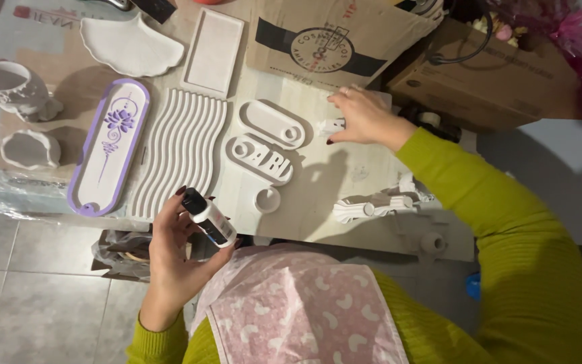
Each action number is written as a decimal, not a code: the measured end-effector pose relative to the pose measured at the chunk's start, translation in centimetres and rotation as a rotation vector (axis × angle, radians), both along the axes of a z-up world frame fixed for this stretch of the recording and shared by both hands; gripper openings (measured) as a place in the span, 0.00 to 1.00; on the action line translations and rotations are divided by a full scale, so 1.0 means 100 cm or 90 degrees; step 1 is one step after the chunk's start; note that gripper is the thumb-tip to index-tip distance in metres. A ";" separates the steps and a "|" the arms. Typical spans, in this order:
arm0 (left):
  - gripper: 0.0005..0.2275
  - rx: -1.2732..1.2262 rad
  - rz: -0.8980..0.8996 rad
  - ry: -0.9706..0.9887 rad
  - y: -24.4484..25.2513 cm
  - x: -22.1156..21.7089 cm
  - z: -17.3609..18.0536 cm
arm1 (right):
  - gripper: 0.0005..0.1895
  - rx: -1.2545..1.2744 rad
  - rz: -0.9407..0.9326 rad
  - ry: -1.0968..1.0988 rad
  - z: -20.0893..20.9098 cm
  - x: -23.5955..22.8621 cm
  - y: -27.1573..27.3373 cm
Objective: Refilling a small bottle with liquid and then using a brush to paint small decorative letters with a white coating.
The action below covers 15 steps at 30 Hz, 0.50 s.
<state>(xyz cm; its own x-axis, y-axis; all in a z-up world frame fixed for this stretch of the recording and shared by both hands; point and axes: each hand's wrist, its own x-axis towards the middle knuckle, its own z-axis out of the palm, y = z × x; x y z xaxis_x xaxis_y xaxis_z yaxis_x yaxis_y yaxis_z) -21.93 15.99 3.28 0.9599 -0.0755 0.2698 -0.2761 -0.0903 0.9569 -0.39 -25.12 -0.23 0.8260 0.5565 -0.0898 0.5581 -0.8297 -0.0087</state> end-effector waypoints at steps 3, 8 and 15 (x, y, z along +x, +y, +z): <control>0.43 -0.006 0.003 -0.016 0.001 0.002 -0.001 | 0.39 -0.008 0.017 0.014 0.006 -0.009 0.016; 0.43 -0.012 0.015 -0.012 0.008 -0.001 -0.004 | 0.24 0.008 -0.045 0.109 -0.010 -0.010 0.015; 0.43 0.002 0.068 -0.016 0.017 -0.037 0.006 | 0.17 0.021 0.011 0.068 -0.027 -0.007 0.005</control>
